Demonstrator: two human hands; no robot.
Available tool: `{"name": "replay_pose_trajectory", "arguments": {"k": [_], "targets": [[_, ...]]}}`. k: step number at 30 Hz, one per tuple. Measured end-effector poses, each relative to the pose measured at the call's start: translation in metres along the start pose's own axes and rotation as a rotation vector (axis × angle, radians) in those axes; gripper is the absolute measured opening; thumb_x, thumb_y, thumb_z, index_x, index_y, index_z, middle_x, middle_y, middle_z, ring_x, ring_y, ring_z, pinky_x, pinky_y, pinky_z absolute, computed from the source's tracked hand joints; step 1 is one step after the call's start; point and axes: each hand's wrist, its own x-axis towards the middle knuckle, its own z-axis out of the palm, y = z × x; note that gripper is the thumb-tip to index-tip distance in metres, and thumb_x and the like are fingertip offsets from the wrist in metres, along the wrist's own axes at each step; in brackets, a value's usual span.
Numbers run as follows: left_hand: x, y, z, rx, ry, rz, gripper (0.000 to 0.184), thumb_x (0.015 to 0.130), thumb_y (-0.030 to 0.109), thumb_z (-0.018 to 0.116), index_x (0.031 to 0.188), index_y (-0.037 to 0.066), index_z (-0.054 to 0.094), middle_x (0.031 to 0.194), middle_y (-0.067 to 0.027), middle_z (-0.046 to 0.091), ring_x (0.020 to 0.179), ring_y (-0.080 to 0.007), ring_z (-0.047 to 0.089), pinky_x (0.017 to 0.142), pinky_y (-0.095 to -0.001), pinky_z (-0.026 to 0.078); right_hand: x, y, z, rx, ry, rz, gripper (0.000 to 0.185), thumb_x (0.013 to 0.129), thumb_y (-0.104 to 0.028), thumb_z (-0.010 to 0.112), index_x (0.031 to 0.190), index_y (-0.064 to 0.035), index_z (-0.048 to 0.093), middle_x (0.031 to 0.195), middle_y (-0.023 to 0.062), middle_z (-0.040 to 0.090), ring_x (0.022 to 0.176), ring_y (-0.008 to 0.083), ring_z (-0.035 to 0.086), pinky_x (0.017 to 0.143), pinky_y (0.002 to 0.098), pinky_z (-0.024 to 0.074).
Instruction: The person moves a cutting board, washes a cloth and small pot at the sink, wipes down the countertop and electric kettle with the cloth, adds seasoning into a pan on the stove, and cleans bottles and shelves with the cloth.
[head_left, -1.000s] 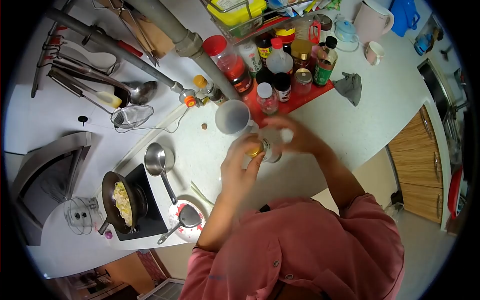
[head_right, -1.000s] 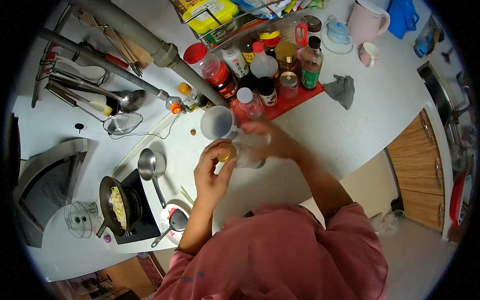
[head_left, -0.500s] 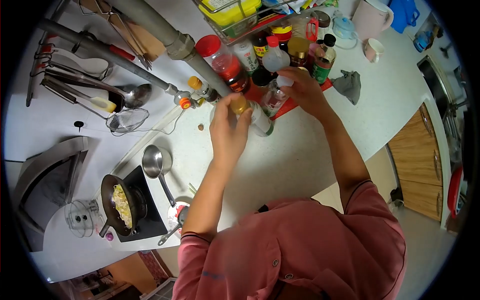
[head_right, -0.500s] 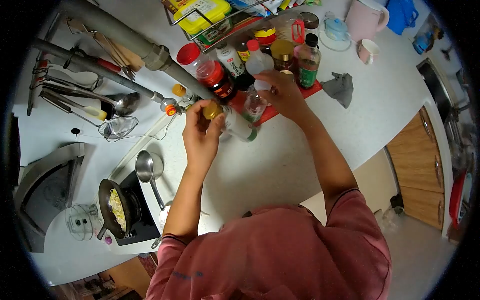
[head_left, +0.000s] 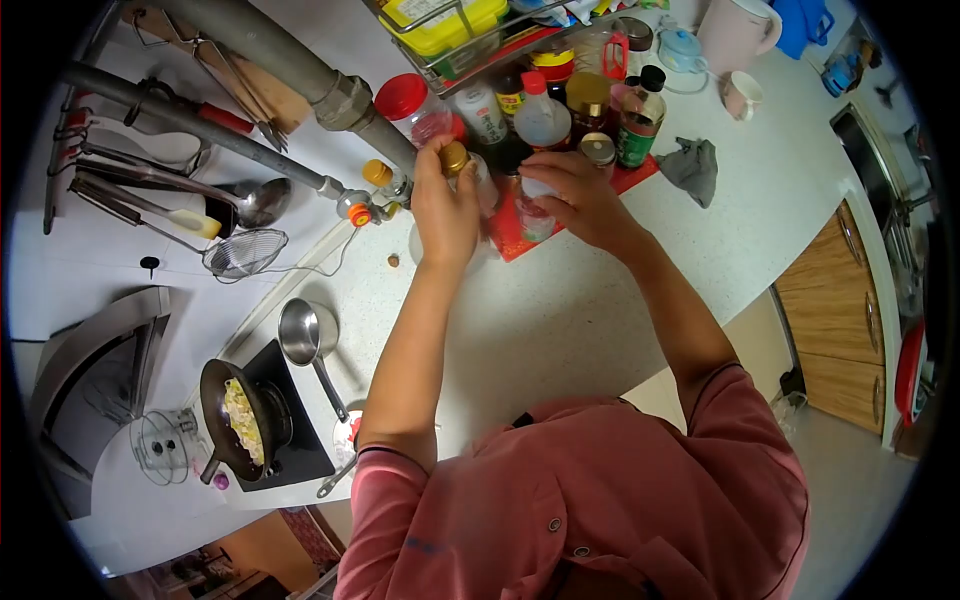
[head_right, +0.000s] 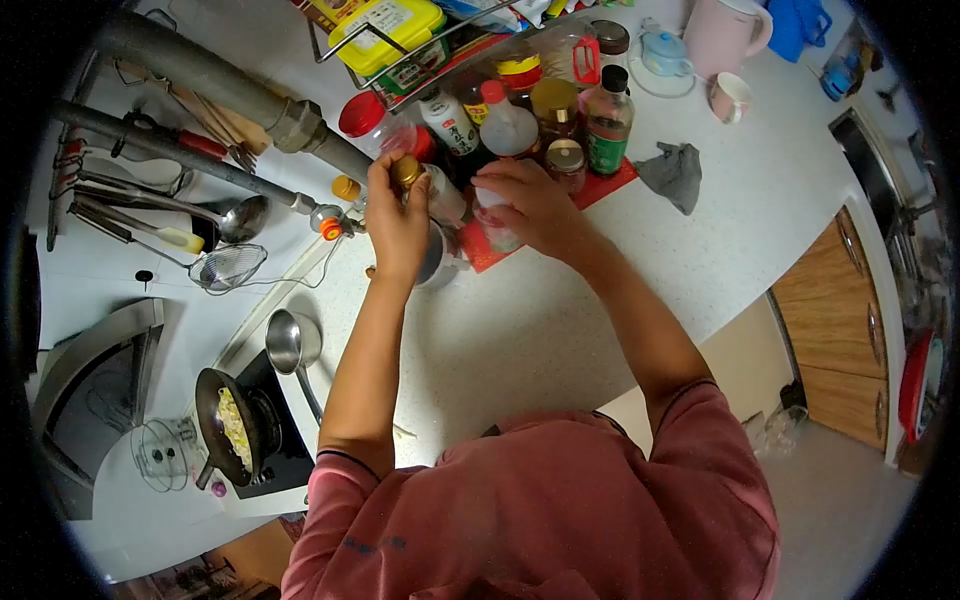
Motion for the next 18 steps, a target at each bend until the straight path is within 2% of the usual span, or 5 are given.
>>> {"name": "replay_pose_trajectory", "arguments": {"k": [3,6,12,16,18], "targets": [[0.004,-0.002,-0.002,0.022,-0.053,-0.032,0.038,0.085,0.004,0.067,0.120,0.001,0.054,0.115,-0.0214,0.062,0.104,-0.0407,0.061,0.090,-0.0414,0.049,0.006,0.004,0.017,-0.008,0.003,-0.023,0.042,0.083,-0.006,0.067,0.125,-0.0055,0.062,0.128,0.0098,0.057,0.116,0.0285,0.055,0.099,0.0366,0.0453],[0.008,-0.018,-0.005,0.187,-0.011,0.158,0.040,0.085,0.005,0.068,0.123,0.003,0.055,0.122,-0.0211,0.061,0.106,-0.0408,0.061,0.089,-0.0415,0.051,0.010,0.011,0.028,-0.011,-0.025,-0.021,0.043,0.084,-0.008,0.068,0.126,-0.0052,0.061,0.130,0.0094,0.056,0.118,0.0287,0.053,0.100,0.0363,0.0447],[0.000,0.008,-0.035,0.367,-0.032,0.189,0.030,0.088,0.009,0.068,0.117,0.004,0.064,0.129,-0.0171,0.062,0.111,-0.0334,0.064,0.092,-0.0369,0.052,0.008,0.010,0.041,-0.016,-0.007,-0.023,0.049,0.082,-0.013,0.068,0.129,-0.0048,0.058,0.136,0.0122,0.052,0.122,0.0334,0.050,0.104,0.0414,0.0419],[-0.024,-0.002,-0.061,0.382,0.116,0.288,0.022,0.089,0.006,0.066,0.111,0.003,0.066,0.117,-0.0152,0.068,0.102,-0.0306,0.068,0.087,-0.0345,0.054,0.000,0.000,0.037,-0.014,0.044,0.060,0.050,0.081,-0.008,0.069,0.130,-0.0044,0.056,0.137,0.0125,0.052,0.123,0.0333,0.050,0.103,0.0408,0.0426],[-0.057,-0.005,-0.068,0.305,0.057,0.164,0.023,0.088,0.004,0.065,0.111,0.004,0.067,0.117,-0.0153,0.068,0.102,-0.0312,0.068,0.087,-0.0361,0.055,-0.011,-0.003,0.039,-0.062,0.137,0.103,0.049,0.082,-0.005,0.068,0.129,-0.0046,0.057,0.133,0.0125,0.055,0.121,0.0332,0.052,0.101,0.0408,0.0443]]}}
